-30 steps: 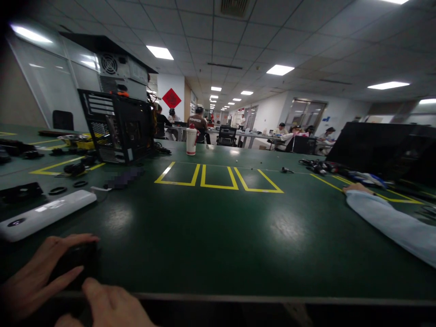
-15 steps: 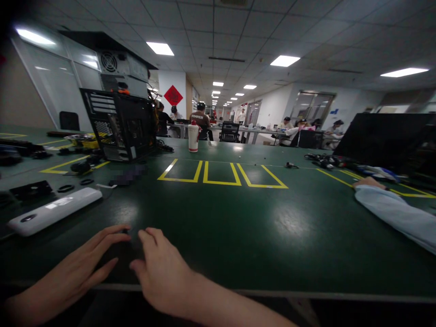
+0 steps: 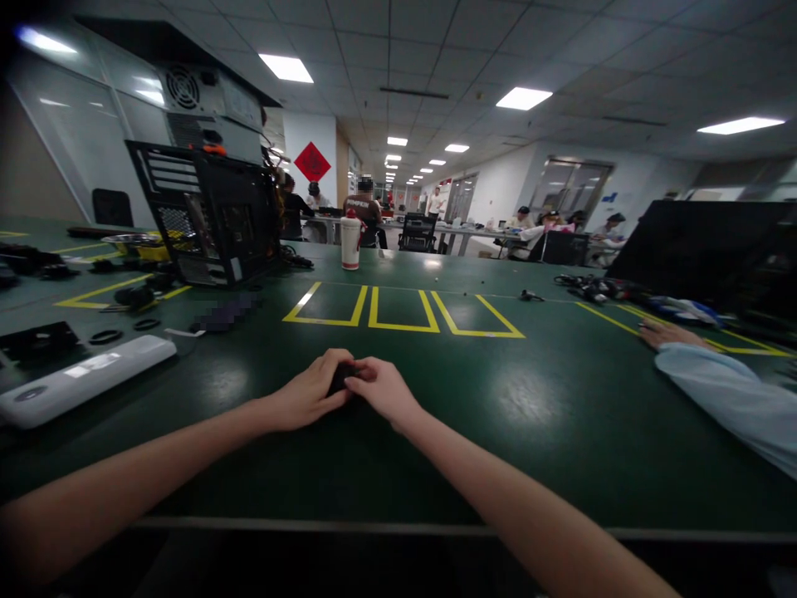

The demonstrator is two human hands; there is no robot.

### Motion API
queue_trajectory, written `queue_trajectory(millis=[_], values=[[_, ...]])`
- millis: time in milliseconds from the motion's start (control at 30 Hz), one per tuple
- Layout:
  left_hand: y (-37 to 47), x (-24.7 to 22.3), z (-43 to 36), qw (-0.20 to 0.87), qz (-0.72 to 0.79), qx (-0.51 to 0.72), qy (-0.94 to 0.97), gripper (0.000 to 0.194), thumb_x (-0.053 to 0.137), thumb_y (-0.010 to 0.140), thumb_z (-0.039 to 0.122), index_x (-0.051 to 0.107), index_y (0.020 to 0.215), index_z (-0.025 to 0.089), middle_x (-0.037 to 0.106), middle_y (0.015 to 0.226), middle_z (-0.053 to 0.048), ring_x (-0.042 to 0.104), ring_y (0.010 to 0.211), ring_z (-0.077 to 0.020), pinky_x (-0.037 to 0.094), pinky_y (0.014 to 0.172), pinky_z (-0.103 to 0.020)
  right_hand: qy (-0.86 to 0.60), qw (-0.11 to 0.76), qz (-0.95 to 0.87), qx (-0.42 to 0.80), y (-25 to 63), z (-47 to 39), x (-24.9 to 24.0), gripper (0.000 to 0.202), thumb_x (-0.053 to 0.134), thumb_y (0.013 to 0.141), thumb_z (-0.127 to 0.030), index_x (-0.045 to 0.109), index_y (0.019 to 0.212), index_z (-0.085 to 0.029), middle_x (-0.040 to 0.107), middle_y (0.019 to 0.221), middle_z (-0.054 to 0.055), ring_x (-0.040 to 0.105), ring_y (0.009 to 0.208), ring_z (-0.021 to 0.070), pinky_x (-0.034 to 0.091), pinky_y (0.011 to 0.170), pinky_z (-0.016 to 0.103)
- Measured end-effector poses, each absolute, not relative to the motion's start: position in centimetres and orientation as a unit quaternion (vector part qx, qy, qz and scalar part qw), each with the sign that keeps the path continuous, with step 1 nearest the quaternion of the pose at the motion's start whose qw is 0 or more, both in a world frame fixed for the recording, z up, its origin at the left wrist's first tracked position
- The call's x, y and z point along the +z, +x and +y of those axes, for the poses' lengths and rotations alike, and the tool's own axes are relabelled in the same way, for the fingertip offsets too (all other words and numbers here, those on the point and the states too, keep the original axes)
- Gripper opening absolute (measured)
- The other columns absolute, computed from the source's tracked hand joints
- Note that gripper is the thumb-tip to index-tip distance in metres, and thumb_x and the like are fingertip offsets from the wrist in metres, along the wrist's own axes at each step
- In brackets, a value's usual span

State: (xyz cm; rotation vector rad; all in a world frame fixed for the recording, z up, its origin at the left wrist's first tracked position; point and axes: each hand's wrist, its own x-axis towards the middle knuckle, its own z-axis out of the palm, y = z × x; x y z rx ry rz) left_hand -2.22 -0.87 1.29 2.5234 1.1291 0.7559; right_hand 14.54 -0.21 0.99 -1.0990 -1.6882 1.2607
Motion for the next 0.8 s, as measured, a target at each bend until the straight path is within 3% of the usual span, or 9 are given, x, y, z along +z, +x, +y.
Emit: queue_trajectory(millis=[233, 500, 667, 800], values=[[-0.2, 0.6, 5.5, 0.233, 0.422, 0.256, 0.838, 0.072, 0.059, 0.07, 0.041, 0.027, 0.126, 0.008, 0.039, 0.124, -0.019, 0.04, 0.114, -0.0296, 0.033, 0.095, -0.045, -0.44, 0.407, -0.672, 0.435, 16.9, 4.6, 0.8, 0.034, 0.059, 0.068, -0.017, 0.056, 0.102, -0.013, 0.063, 0.093, 0.008, 0.059, 0.083, 0.0152, 0.046, 0.081, 0.035], [-0.5, -0.4, 7.6, 0.226, 0.394, 0.308, 0.836, 0.065, 0.064, 0.068, 0.036, 0.037, 0.123, 0.014, 0.048, 0.12, -0.012, 0.047, 0.108, -0.0263, 0.036, 0.092, -0.043, -0.404, 0.443, -0.701, 0.387, 17.1, 6.7, -0.5, 0.033, 0.057, 0.068, -0.017, 0.056, 0.101, -0.013, 0.06, 0.102, 0.008, 0.059, 0.089, 0.0151, 0.045, 0.084, 0.034], [-0.2, -0.3, 7.2, 0.135, 0.364, 0.344, 0.855, 0.068, 0.066, 0.066, 0.026, 0.034, 0.126, 0.017, 0.046, 0.123, -0.01, 0.042, 0.112, -0.0253, 0.032, 0.094, -0.042, -0.395, 0.476, -0.697, 0.363, 16.7, 6.3, -0.7, 0.033, 0.056, 0.067, -0.013, 0.053, 0.1, -0.016, 0.058, 0.102, 0.005, 0.058, 0.091, 0.0143, 0.046, 0.084, 0.031], [-0.2, 0.0, 6.5, 0.114, 0.339, 0.345, 0.868, 0.07, 0.063, 0.069, 0.028, 0.028, 0.13, 0.022, 0.041, 0.128, -0.009, 0.039, 0.115, -0.0254, 0.031, 0.095, -0.042, -0.389, 0.486, -0.698, 0.354, 16.5, 5.7, -0.7, 0.031, 0.056, 0.066, -0.013, 0.052, 0.096, -0.018, 0.058, 0.099, 0.003, 0.057, 0.092, 0.0139, 0.046, 0.085, 0.03]])
